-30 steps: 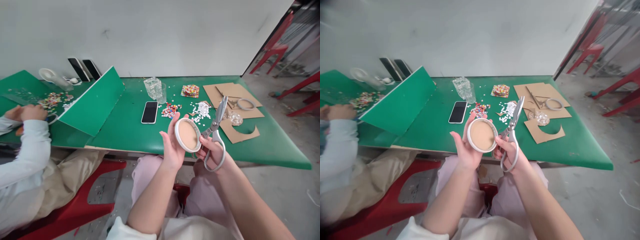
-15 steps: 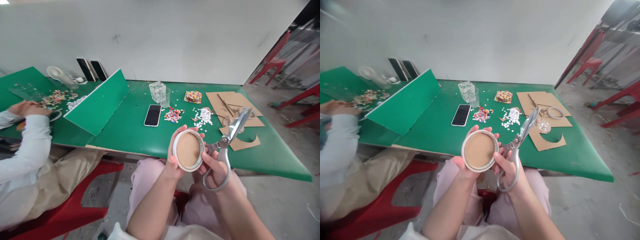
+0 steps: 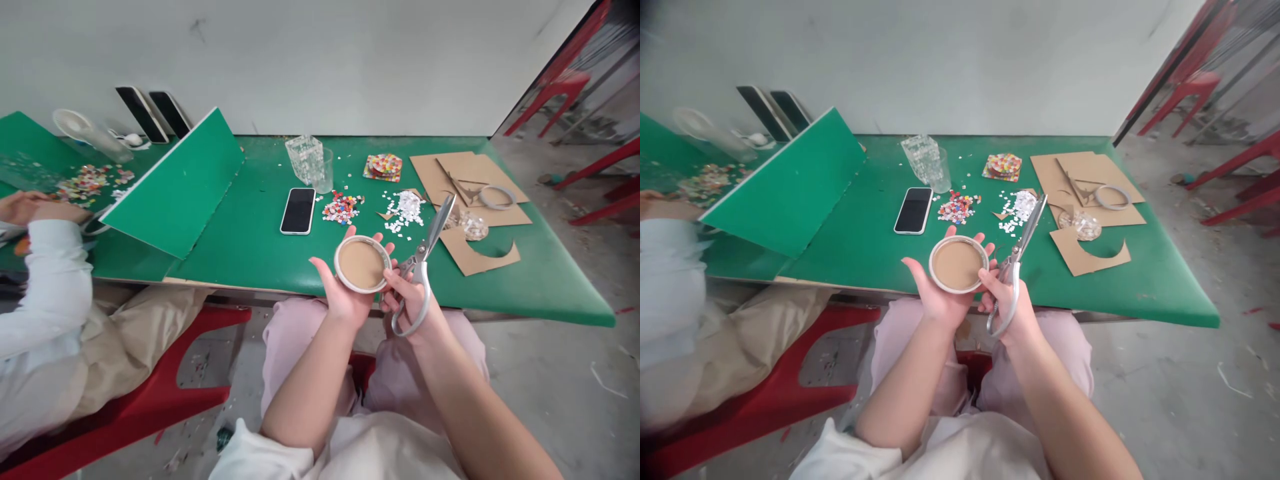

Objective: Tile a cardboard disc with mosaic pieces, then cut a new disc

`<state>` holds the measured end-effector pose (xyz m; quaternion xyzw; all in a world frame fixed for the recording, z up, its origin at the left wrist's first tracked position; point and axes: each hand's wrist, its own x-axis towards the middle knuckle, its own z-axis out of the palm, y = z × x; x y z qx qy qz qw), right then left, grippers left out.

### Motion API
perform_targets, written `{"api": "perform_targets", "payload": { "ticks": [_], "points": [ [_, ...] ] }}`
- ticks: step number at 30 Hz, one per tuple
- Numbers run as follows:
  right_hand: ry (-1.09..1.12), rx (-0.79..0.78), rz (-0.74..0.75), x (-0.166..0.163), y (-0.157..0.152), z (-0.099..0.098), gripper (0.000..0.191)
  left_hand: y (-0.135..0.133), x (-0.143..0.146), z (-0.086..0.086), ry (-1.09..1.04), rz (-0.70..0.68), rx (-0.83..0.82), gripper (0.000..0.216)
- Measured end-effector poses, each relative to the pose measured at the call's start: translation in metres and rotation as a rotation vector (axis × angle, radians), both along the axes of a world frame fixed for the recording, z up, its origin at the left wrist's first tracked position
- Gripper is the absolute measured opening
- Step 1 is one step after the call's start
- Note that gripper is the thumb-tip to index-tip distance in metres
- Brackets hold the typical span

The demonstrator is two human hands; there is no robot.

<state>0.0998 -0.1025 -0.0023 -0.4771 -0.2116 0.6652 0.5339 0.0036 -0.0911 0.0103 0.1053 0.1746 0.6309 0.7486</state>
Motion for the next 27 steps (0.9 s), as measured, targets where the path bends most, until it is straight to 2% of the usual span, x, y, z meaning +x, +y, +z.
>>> {"api": "perform_targets", "payload": {
  "ticks": [7,15,19,23,27],
  "points": [
    [-0.243,0.059,-0.008,-0.002,-0.001,-0.009,0.028,0.004,-0.002,-0.004,0.0,0.011,-0.085,0.07],
    [-0.164,0.027,-0.003,-0.008,0.001,-0.016,0.031,0.009,-0.001,-0.014,-0.032,0.04,-0.195,0.058],
    [-0.088,0.073,0.025,-0.006,0.001,-0.018,0.029,0.012,-0.005,-0.019,-0.083,0.012,-0.212,0.057],
    [-0.116,0.133,0.073,-0.004,-0.001,-0.014,0.026,0.014,-0.008,-0.023,-0.152,-0.023,-0.199,0.055],
    [-0.185,0.143,0.072,-0.006,-0.004,-0.008,0.024,0.011,-0.008,-0.019,-0.127,-0.018,-0.178,0.054]
  ]
}}
